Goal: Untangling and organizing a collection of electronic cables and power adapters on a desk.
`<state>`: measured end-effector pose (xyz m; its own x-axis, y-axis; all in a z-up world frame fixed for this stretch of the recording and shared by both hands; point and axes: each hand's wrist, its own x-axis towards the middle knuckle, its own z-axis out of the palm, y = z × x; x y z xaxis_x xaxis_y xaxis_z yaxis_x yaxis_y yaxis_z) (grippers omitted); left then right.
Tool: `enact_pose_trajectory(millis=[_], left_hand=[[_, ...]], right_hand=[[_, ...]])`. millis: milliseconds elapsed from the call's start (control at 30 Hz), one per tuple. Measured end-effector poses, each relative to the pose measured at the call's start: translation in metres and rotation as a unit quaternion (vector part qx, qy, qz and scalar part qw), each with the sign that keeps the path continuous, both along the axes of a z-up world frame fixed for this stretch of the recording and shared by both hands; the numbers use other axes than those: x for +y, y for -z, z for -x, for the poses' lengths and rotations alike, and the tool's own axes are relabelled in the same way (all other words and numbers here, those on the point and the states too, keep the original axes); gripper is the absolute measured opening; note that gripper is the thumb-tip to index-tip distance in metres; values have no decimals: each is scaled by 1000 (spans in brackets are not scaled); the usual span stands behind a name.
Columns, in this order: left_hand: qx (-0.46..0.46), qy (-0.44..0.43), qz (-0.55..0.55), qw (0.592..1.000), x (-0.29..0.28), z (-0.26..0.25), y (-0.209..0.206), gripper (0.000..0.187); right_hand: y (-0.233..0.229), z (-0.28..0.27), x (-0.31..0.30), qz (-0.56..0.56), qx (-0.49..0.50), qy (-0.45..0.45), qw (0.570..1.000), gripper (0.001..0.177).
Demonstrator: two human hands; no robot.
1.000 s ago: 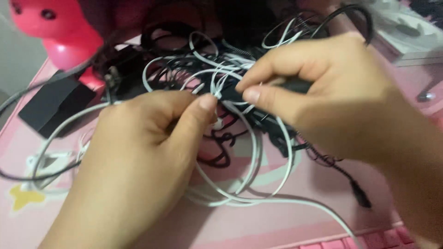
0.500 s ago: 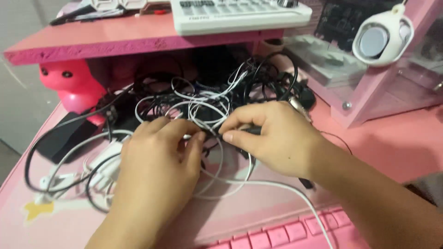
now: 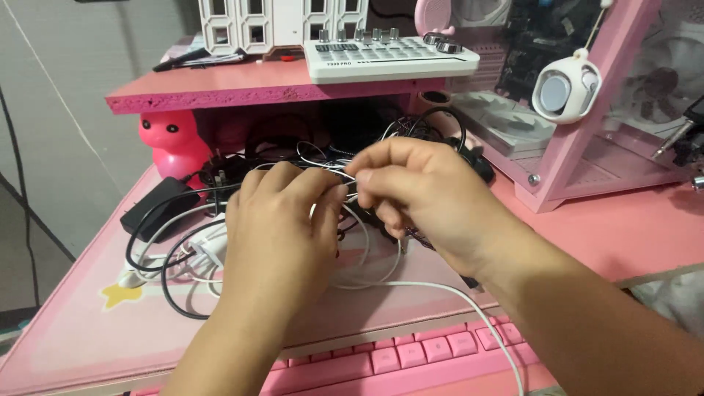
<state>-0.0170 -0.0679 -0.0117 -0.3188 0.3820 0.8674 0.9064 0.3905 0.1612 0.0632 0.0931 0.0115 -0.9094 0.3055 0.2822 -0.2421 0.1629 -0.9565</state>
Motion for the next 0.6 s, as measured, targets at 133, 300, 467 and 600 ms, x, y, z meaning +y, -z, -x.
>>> enact_pose_trajectory(millis=[133, 300, 467, 600], left_hand=[[-54, 28, 1, 998, -2, -2, -7, 11], [-126, 86, -49, 987, 0, -4, -19, 13], [-323, 58, -28, 944, -6, -13, -25, 18], [-240, 92, -53, 965, -5, -7, -13, 16]], right_hand=[[2, -8, 3, 134, 8, -54, 989, 20], [0, -4, 0, 229, 30, -116, 966, 27], [1, 10, 6, 200, 29, -117, 972, 30], [3, 21, 9, 184, 17, -83, 979, 29]])
